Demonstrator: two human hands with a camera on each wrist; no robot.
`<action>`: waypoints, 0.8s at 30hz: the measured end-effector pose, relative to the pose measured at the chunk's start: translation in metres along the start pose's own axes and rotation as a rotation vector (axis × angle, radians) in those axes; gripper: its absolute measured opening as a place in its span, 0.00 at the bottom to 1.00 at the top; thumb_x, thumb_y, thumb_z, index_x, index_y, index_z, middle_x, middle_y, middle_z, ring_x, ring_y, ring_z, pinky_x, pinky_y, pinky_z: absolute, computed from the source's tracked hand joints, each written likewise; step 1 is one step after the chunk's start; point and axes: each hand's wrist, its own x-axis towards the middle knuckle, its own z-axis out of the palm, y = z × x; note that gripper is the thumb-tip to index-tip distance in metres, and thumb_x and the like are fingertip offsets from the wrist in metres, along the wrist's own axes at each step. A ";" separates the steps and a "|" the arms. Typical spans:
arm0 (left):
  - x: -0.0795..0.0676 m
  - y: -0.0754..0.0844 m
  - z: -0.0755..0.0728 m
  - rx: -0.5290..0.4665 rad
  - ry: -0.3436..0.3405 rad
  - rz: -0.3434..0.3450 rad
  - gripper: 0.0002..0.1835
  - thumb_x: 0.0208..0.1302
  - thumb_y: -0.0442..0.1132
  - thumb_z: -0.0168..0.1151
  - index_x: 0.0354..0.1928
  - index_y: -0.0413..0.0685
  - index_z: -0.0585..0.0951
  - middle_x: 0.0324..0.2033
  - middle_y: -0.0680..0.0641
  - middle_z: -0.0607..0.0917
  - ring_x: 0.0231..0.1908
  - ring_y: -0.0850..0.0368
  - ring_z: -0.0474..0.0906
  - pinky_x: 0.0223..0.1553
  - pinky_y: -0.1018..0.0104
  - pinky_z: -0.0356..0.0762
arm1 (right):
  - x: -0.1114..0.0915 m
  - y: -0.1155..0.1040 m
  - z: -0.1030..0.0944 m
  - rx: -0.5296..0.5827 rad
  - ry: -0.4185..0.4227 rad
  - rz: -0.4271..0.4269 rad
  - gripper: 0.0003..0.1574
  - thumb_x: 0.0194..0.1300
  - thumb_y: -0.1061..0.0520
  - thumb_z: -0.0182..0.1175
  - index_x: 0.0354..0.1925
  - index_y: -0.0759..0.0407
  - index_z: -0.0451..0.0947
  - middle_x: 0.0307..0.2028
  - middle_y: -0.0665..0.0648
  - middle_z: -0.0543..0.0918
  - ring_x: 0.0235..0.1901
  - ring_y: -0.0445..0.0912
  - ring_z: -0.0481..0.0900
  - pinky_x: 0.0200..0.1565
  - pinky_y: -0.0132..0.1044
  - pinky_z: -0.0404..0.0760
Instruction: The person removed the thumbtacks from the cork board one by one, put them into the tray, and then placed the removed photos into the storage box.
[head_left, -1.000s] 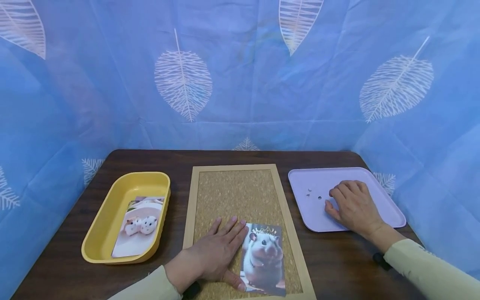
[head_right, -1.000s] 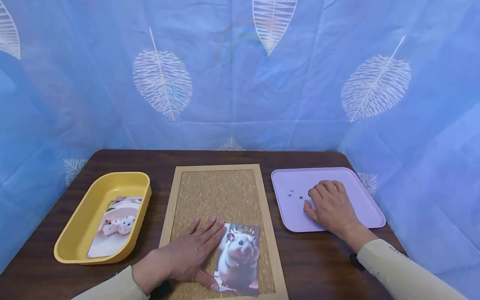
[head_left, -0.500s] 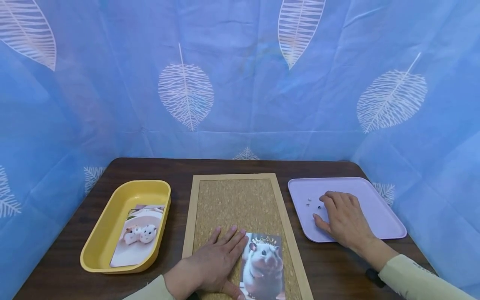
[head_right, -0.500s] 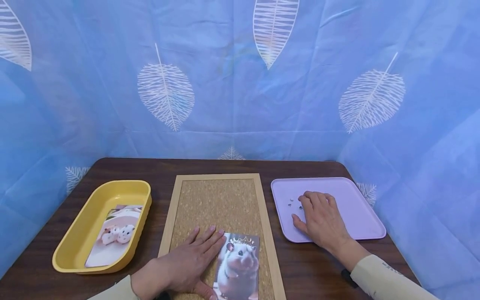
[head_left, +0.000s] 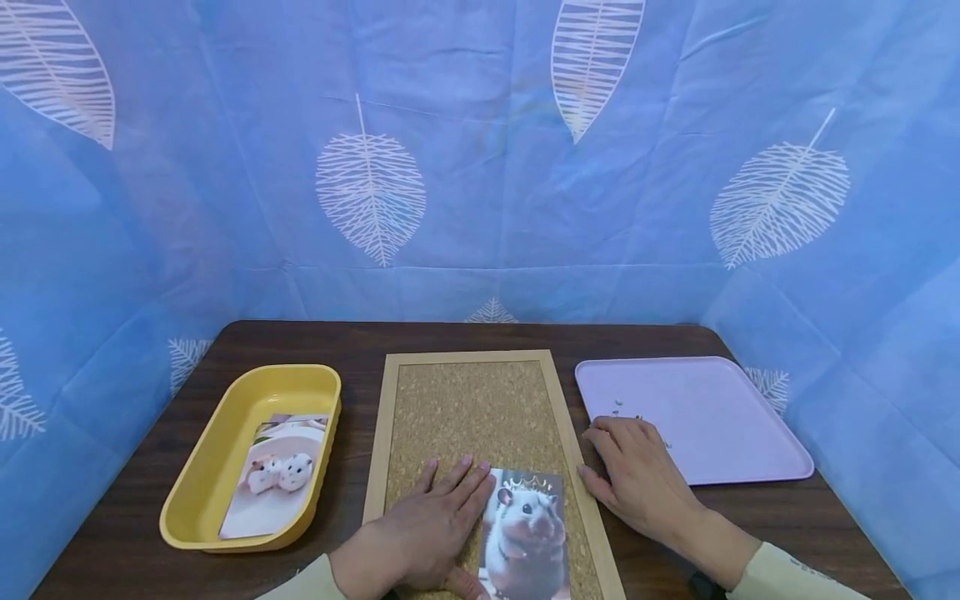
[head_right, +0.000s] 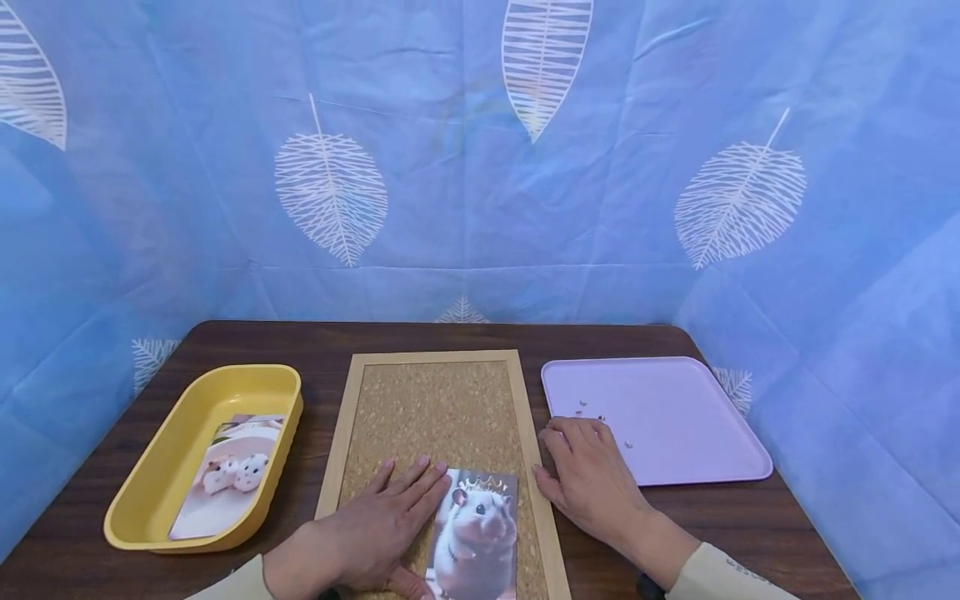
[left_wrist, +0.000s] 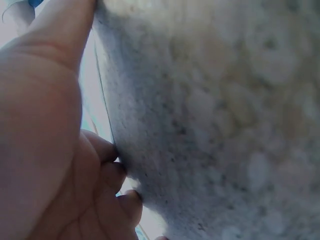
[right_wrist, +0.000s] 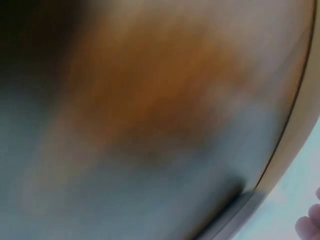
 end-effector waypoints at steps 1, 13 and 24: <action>0.000 0.000 -0.001 0.001 -0.003 -0.002 0.71 0.49 0.87 0.56 0.86 0.51 0.47 0.86 0.48 0.46 0.85 0.46 0.42 0.79 0.34 0.52 | 0.000 -0.005 -0.001 0.017 -0.020 -0.002 0.29 0.80 0.39 0.54 0.53 0.63 0.80 0.53 0.62 0.82 0.54 0.57 0.80 0.57 0.60 0.76; -0.004 0.001 -0.007 -0.010 -0.032 -0.035 0.71 0.50 0.85 0.58 0.86 0.49 0.50 0.85 0.46 0.50 0.84 0.46 0.45 0.77 0.32 0.56 | -0.010 -0.056 -0.022 0.066 -0.278 -0.017 0.57 0.69 0.22 0.58 0.76 0.63 0.68 0.76 0.61 0.71 0.75 0.56 0.69 0.78 0.60 0.55; 0.001 -0.017 -0.036 -0.221 0.012 -0.025 0.44 0.72 0.56 0.68 0.81 0.43 0.63 0.80 0.43 0.66 0.78 0.46 0.64 0.74 0.48 0.70 | -0.021 -0.062 -0.016 0.087 -0.397 -0.048 0.65 0.68 0.16 0.50 0.78 0.65 0.64 0.78 0.64 0.67 0.77 0.59 0.66 0.78 0.45 0.14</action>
